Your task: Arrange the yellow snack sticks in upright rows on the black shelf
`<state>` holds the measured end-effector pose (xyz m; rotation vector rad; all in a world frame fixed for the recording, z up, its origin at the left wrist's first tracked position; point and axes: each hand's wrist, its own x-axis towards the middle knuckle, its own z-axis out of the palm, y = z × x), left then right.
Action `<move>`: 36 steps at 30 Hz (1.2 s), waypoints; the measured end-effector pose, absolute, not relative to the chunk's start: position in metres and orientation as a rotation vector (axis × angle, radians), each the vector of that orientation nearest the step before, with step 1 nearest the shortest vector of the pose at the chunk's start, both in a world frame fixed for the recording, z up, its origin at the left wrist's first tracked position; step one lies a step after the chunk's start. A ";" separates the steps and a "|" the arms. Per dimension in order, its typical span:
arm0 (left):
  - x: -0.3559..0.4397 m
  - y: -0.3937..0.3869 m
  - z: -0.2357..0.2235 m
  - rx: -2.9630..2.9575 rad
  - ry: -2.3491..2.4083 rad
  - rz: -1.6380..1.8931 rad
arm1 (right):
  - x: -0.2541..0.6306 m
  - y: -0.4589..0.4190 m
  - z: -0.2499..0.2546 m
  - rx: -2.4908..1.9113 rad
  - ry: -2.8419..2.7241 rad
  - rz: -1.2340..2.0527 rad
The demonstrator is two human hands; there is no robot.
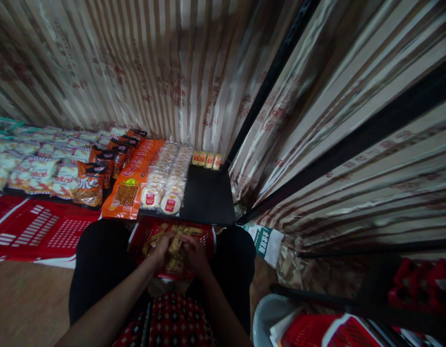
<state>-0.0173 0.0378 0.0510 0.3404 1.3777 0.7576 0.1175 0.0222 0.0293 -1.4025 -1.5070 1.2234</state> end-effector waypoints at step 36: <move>-0.029 0.046 0.076 0.119 1.170 0.577 | 0.126 0.007 0.054 -1.244 -1.938 0.771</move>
